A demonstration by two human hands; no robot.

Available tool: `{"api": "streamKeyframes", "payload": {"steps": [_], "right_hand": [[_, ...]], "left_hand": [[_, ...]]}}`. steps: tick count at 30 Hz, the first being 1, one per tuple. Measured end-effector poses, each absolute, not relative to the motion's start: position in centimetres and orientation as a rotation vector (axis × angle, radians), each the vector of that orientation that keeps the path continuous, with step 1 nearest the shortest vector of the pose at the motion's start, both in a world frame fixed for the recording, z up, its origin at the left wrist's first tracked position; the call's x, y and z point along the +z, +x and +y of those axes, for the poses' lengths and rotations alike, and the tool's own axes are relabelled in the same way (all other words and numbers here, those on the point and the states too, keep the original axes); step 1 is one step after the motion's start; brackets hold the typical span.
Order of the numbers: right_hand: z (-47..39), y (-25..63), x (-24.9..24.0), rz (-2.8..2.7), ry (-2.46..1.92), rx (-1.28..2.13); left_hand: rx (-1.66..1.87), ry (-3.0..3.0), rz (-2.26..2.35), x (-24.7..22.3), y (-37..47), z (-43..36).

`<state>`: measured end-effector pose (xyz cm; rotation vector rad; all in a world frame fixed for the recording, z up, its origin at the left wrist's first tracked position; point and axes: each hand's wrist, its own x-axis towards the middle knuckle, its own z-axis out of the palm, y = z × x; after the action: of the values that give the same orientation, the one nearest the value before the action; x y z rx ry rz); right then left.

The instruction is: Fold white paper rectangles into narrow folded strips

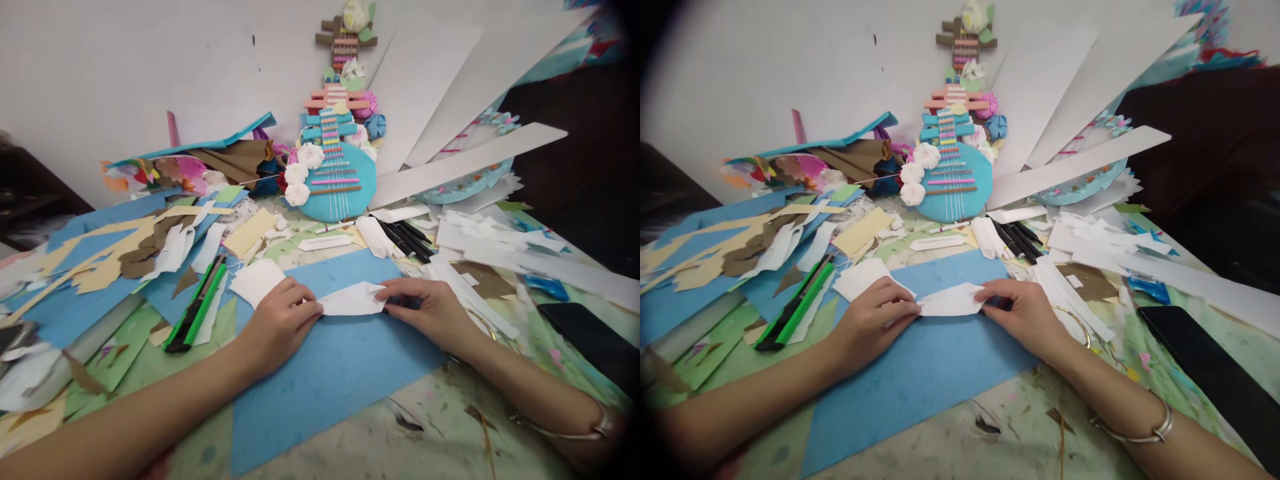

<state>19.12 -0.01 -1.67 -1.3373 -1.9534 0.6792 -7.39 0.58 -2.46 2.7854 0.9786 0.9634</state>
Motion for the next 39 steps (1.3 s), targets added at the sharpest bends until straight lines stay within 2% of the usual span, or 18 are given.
{"api": "streamKeyframes", "payload": {"steps": [3, 6, 26, 39], "right_hand": [[-0.02, 19.27, -1.62, -2.140, -1.231, 0.352], [-0.05, 19.30, -1.60, -2.212, -1.164, 0.196], [0.14, 19.72, -1.45, -2.285, -1.149, 0.479], [-0.08, 19.66, -1.42, -2.343, -1.105, 0.357]], "left_hand": [[0.941, 2.746, 0.972, -2.23, -7.40, 0.42], [0.909, 2.711, 0.969, -2.07, -7.39, 0.26], [0.806, 2.561, 0.984, -2.09, -7.16, 0.39], [0.808, 2.535, 0.946, -2.22, -7.40, 0.57]]}}
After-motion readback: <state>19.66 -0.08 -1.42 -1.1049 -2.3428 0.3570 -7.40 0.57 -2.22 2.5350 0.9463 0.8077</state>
